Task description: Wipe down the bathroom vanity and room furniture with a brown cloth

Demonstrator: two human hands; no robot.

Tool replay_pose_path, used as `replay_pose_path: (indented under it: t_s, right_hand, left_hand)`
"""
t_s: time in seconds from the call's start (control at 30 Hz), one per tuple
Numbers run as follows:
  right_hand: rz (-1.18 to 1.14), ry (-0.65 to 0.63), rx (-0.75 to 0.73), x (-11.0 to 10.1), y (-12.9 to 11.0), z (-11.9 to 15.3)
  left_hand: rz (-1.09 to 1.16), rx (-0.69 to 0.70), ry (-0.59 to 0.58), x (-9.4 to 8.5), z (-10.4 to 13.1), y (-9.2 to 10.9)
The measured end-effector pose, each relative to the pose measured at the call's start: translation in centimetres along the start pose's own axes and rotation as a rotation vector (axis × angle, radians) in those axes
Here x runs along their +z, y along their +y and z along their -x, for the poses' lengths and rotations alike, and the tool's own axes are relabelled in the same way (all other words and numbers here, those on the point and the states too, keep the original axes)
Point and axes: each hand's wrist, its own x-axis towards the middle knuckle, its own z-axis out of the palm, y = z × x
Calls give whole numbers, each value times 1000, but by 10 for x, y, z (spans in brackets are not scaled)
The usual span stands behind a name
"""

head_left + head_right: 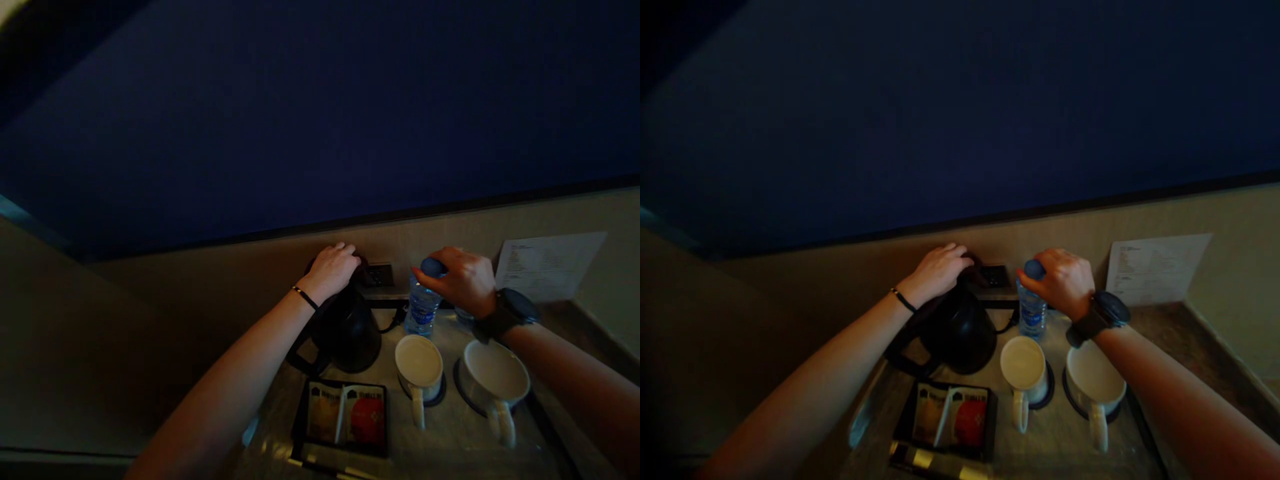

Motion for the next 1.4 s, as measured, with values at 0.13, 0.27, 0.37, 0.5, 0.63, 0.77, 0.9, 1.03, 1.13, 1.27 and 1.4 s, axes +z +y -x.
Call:
replay_pose_path:
  t_s: [0.13,0.27,0.37,0.5,0.63,0.77,0.9,1.03,1.13,1.27,1.4]
  right_hand:
    - [-35,-67,-87,6,-5,-4]
    - [-5,63,-70,3,-6,-1]
    - [48,78,-57,3,-7,1]
    - [72,101,7,4,-1,-1]
    - [161,109,42,5,-1,-4]
    - [206,14,5,6,-8,-5]
    - [193,-39,22,2,-12,-5]
    - [73,70,86,-2,-3,-6]
    - [36,228,221,-4,9,-7]
    - [78,300,345,-4,20,-9]
    - [53,209,346,-5,19,-10]
  left_hand:
    - [18,-98,243,-5,12,-21]
    - [31,-159,374,-16,22,-34]
    - [24,-161,438,-27,24,-30]
    - [13,-183,574,-43,21,-23]
    - [51,-161,614,-49,14,-16]
    - [51,-126,608,-43,10,-10]
    - [59,-146,623,-38,11,-15]
    - [44,-154,637,-37,12,-20]
    - [-13,-153,664,-42,11,-22]
    - [-46,-160,799,-72,-10,-19]
    - [-26,-92,931,-119,-63,18]
